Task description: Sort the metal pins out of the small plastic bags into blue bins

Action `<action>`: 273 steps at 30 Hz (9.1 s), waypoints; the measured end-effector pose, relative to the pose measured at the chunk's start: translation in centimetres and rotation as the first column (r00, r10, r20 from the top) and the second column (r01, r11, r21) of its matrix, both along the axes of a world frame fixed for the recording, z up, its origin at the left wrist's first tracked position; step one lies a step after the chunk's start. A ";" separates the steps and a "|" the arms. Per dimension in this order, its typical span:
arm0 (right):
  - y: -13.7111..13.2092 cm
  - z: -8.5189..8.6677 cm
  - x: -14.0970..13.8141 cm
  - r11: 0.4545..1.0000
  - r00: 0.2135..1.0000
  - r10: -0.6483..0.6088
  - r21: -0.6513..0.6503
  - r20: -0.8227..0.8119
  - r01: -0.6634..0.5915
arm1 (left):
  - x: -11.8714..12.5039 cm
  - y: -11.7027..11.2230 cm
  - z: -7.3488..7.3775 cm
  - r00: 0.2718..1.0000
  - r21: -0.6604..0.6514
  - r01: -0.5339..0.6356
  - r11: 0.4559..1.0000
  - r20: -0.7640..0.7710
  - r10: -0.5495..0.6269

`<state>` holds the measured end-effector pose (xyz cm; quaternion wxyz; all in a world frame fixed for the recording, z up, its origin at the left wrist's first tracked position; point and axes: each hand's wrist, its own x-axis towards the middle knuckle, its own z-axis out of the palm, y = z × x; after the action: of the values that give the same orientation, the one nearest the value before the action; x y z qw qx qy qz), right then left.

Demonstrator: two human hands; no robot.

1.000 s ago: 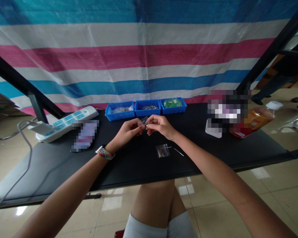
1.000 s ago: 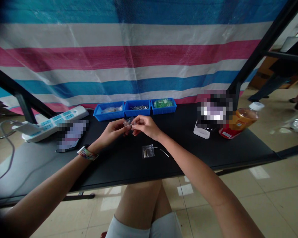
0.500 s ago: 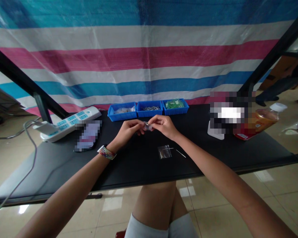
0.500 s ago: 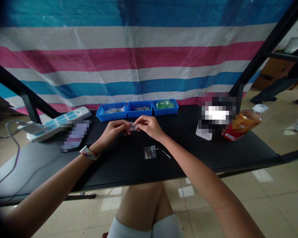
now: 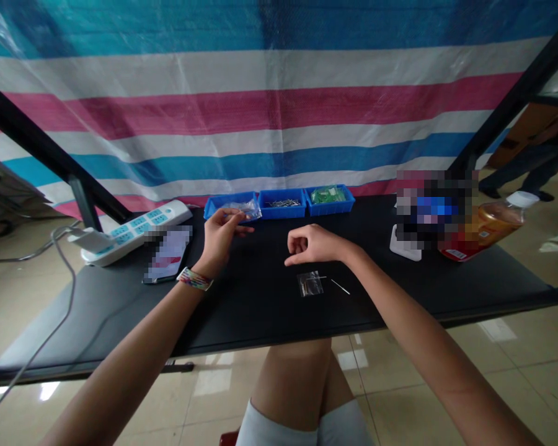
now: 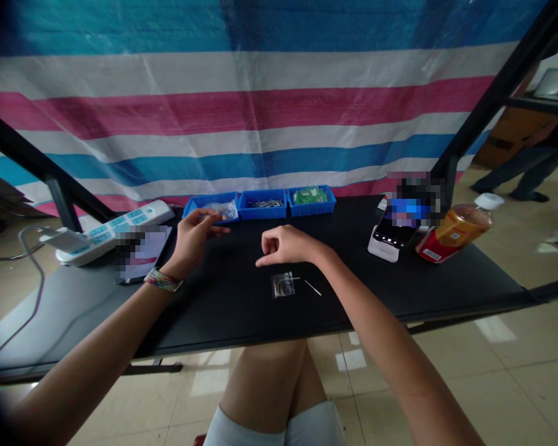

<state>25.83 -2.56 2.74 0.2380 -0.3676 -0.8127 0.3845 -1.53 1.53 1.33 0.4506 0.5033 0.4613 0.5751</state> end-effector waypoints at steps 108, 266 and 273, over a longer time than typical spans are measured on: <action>-0.9 -3.1 -4.0 0.829 0.914 -0.132 0.463 -0.383 0.314 | 1.9 -1.7 -0.3 0.835 -0.216 0.516 0.829 -0.085 -0.543; 5.4 -4.3 0.1 0.766 0.759 -0.501 0.196 -0.414 0.613 | 1.8 -1.4 -0.2 0.717 -0.116 0.558 0.822 -0.432 -0.547; 5.2 -4.9 -1.3 0.778 0.798 -0.450 0.261 -0.401 0.571 | 3.9 -3.9 -0.3 0.429 0.063 0.763 0.643 -0.793 -0.432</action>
<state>24.57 2.66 -2.20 0.5262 -0.4584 -0.6883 0.1981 2.41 -2.41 1.06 0.2919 0.9003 0.2470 0.2079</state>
